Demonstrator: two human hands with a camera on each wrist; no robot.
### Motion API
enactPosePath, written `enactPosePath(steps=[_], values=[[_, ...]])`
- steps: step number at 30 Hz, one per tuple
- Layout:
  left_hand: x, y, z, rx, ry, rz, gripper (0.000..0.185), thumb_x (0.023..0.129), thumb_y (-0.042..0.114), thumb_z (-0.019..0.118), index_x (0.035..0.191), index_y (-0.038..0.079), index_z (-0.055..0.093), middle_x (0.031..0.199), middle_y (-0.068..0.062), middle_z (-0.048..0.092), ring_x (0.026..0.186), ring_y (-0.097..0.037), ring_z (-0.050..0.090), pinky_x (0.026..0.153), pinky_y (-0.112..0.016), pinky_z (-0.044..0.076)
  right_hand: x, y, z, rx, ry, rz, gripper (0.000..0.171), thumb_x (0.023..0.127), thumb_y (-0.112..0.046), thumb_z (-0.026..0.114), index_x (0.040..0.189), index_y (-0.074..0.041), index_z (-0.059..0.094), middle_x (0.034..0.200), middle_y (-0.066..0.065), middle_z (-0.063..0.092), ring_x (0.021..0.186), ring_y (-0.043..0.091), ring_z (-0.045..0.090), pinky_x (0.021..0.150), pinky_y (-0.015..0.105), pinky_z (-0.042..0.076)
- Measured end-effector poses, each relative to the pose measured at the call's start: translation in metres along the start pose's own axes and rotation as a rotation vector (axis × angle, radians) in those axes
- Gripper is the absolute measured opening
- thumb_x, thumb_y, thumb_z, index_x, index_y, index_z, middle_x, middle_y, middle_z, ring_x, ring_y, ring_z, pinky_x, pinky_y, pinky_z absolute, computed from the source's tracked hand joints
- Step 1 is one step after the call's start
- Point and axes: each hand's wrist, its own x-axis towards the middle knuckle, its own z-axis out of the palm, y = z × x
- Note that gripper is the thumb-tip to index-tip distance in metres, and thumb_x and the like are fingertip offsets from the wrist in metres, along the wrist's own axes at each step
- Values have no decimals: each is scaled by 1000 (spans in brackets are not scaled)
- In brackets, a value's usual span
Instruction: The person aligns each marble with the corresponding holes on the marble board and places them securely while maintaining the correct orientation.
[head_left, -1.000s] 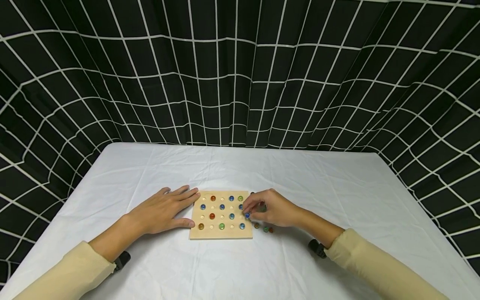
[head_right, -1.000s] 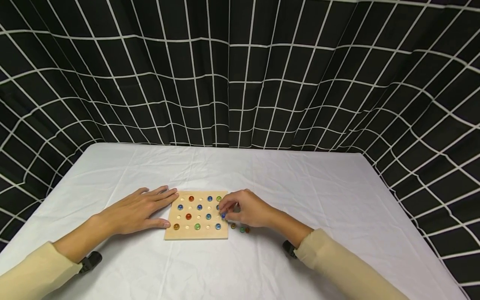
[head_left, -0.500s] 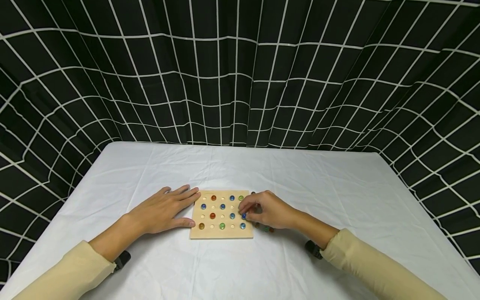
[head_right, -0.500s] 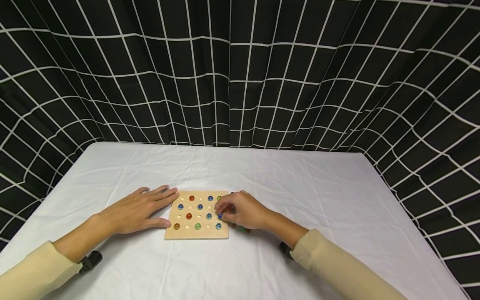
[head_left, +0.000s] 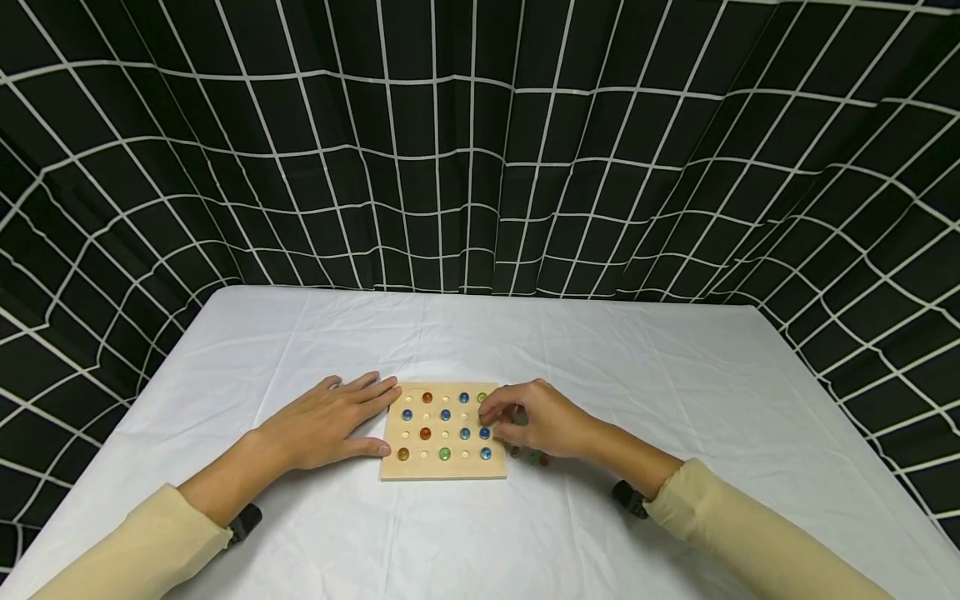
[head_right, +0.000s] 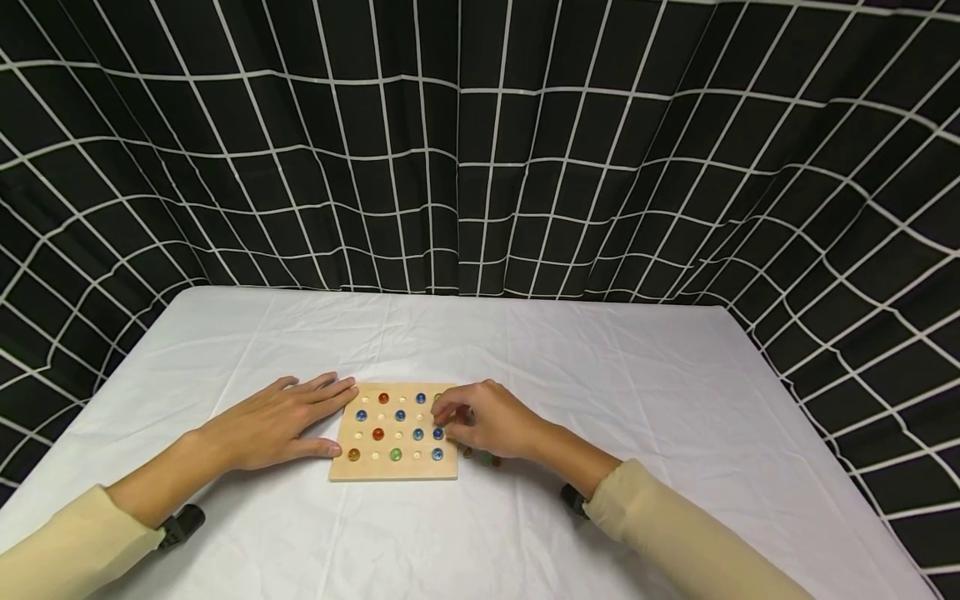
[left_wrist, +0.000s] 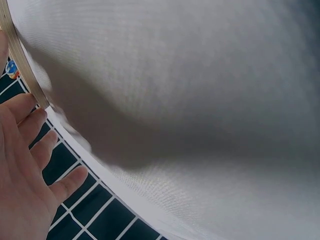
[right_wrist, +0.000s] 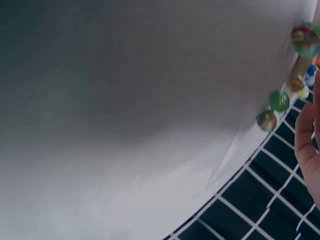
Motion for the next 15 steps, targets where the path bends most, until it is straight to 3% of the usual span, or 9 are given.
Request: enactPosePath(steps=[9,15], values=[[0,1,0,6,5,8,84,94,71,44,156,16,35,160,-2,35,147,-30,31,109,-62,31,-21,11,-13,1,52,35,22,87,-1,75,107,-9,73,97,-4,75,85,5,64,78,33,53],[1,1,0,7,8,6,83,94,70,45,157,17,35,160,-1,34,147,-30,30,110,-62,29,-41,23,-17,44,16,61,23,87,1,73,107,-10,73,97,-6,75,89,10,67,79,31,53]])
